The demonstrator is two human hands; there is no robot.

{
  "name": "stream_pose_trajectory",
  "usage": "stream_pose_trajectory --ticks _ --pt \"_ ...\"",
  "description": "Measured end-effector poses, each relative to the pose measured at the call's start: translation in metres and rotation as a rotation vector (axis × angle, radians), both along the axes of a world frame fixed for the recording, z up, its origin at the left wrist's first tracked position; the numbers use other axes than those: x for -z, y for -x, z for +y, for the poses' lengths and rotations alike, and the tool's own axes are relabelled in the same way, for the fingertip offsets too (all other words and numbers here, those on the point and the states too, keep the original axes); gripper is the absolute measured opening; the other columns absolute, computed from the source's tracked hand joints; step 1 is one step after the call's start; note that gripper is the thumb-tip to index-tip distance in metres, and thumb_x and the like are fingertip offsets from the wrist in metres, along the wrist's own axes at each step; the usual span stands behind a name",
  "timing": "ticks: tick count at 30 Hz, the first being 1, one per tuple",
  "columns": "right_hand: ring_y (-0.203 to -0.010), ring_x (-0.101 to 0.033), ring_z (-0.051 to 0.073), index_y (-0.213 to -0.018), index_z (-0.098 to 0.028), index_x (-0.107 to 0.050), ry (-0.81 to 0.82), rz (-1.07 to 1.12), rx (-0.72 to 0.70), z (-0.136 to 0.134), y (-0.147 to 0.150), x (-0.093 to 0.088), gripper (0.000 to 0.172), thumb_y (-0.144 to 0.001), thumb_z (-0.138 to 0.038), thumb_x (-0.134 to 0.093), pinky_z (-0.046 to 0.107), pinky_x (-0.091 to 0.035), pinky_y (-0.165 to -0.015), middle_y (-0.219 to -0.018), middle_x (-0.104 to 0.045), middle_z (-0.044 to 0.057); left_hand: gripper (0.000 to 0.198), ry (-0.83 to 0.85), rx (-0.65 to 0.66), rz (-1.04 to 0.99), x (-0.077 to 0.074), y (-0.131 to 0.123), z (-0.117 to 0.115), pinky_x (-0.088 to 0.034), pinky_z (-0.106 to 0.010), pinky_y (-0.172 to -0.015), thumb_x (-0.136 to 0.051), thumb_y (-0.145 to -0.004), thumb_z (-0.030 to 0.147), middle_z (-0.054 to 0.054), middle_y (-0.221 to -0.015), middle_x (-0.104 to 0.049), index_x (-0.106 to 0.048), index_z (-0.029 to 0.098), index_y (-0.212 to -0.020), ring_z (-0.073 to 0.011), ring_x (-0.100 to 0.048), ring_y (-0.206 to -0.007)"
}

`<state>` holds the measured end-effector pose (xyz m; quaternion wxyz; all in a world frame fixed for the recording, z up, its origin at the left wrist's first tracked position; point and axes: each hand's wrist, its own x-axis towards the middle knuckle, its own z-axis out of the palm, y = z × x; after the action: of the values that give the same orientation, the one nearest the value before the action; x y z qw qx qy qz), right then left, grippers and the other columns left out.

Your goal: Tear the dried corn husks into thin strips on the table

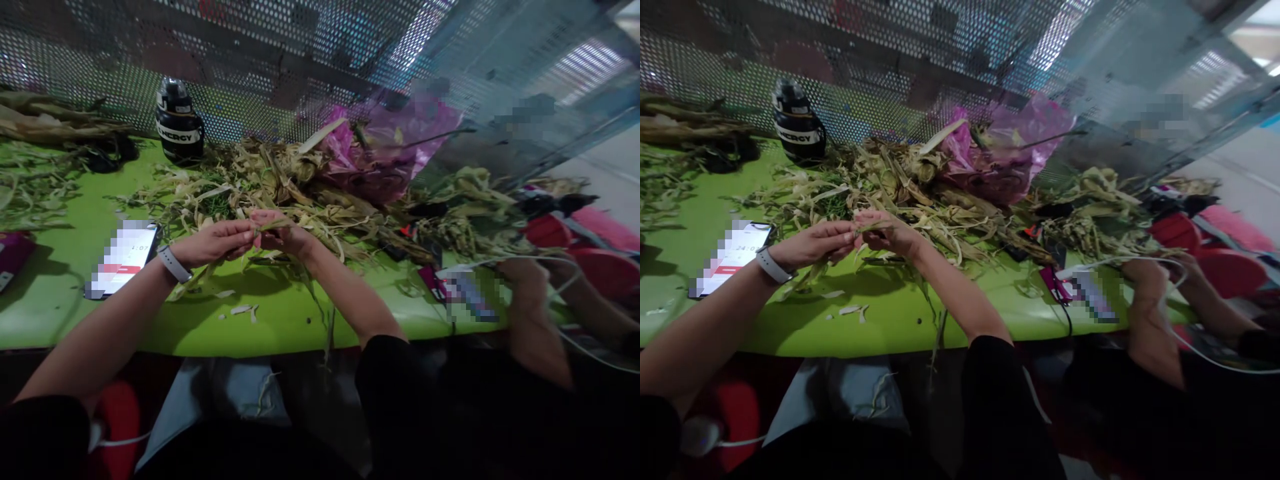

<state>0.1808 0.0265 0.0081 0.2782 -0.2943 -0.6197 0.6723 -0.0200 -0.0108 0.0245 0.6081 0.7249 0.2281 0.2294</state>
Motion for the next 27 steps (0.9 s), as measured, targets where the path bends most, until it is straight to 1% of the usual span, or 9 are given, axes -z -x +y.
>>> stream_pose_trajectory --ticks 3,6,9,14,18,21,23,24,27 --pt "-0.042 -0.027 0.005 -0.076 -0.023 -0.039 0.089 0.175 0.186 -0.005 -0.005 0.013 0.045 -0.066 -0.046 -0.076 0.02 -0.022 -0.041 -0.052 -0.038 -0.011 0.029 0.086 -0.063 -0.061 0.002 0.002 0.002 -0.034 -0.02 -0.048 -0.058 -0.09 0.044 0.002 -0.06 -0.044 -0.063 0.016 -0.087 -0.0085 -0.039 -0.051" --pt "-0.044 -0.036 0.006 -0.076 -0.022 -0.042 0.105 0.163 0.225 -0.007 -0.02 0.009 0.044 -0.064 -0.044 -0.078 0.02 -0.027 -0.043 -0.054 -0.045 -0.009 0.029 0.14 -0.052 -0.121 0.002 0.004 0.002 -0.033 -0.02 -0.048 -0.061 -0.088 0.044 0.002 -0.061 -0.045 -0.063 0.016 -0.085 -0.0076 -0.039 -0.051" --pt "-0.042 -0.034 0.004 -0.074 -0.021 -0.043 0.051 0.15 0.246 -0.002 -0.04 0.004 0.043 -0.067 -0.046 -0.077 0.02 -0.024 -0.04 -0.065 -0.058 -0.005 0.029 0.174 -0.085 -0.174 -0.001 0.007 0.002 -0.032 -0.021 -0.047 -0.066 -0.085 0.044 0.002 -0.059 -0.044 -0.063 0.015 -0.083 -0.0071 -0.037 -0.05" --pt "-0.039 -0.02 0.0 -0.073 -0.018 -0.044 -0.063 0.073 0.167 0.009 -0.061 0.007 0.04 -0.077 -0.045 -0.073 0.019 -0.016 -0.038 -0.082 -0.07 0.0 0.029 0.128 -0.327 -0.238 -0.002 0.008 0.008 -0.038 -0.021 -0.054 -0.069 -0.083 0.043 -0.001 -0.072 -0.055 -0.063 0.015 -0.082 -0.0085 -0.046 -0.059" --pt "-0.04 -0.02 0.0 -0.073 -0.018 -0.045 -0.099 0.005 0.108 0.012 -0.058 0.013 0.04 -0.078 -0.047 -0.072 0.02 -0.017 -0.04 -0.092 -0.072 0.004 0.027 0.122 -0.469 -0.293 0.004 0.003 0.014 -0.042 -0.02 -0.061 -0.072 -0.081 0.039 -0.004 -0.09 -0.063 -0.064 0.014 -0.082 -0.009 -0.052 -0.072" --pt "-0.042 -0.029 0.002 -0.072 -0.017 -0.048 -0.148 -0.116 0.083 0.012 -0.052 0.015 0.036 -0.078 -0.046 -0.068 0.02 -0.025 -0.044 -0.09 -0.072 0.005 0.026 0.194 -0.493 -0.32 0.012 -0.004 0.015 -0.041 -0.019 -0.057 -0.071 -0.081 0.039 -0.004 -0.086 -0.064 -0.065 0.014 -0.084 -0.0091 -0.053 -0.069" --pt "-0.054 -0.047 0.007 -0.071 -0.017 -0.052 -0.264 -0.277 0.08 0.01 -0.046 0.014 0.029 -0.076 -0.041 -0.068 0.023 -0.038 -0.055 -0.09 -0.071 0.006 0.026 0.2 -0.5 -0.31 0.02 -0.009 0.015 -0.042 -0.018 -0.058 -0.071 -0.081 0.04 -0.004 -0.083 -0.064 -0.068 0.014 -0.086 -0.0091 -0.054 -0.068" --pt "-0.065 -0.054 0.011 -0.071 -0.017 -0.054 -0.375 -0.359 0.126 0.007 -0.043 0.013 0.026 -0.075 -0.038 -0.068 0.027 -0.043 -0.065 -0.092 -0.07 0.007 0.027 0.192 -0.505 -0.306 0.023 -0.012 0.015 -0.044 -0.019 -0.061 -0.07 -0.082 0.041 -0.004 -0.084 -0.066 -0.07 0.014 -0.087 -0.0097 -0.056 -0.07" --pt "-0.091 -0.058 0.02 -0.069 -0.019 -0.055 -0.819 -0.485 0.46 -0.003 -0.029 0.011 0.021 -0.075 -0.034 -0.067 0.037 -0.043 -0.089 -0.098 -0.066 0.009 0.027 0.185 -0.56 -0.331 0.03 -0.018 0.013 -0.048 -0.02 -0.07 -0.072 -0.08 0.04 -0.004 -0.086 -0.069 -0.074 0.015 -0.089 -0.0114 -0.06 -0.077"
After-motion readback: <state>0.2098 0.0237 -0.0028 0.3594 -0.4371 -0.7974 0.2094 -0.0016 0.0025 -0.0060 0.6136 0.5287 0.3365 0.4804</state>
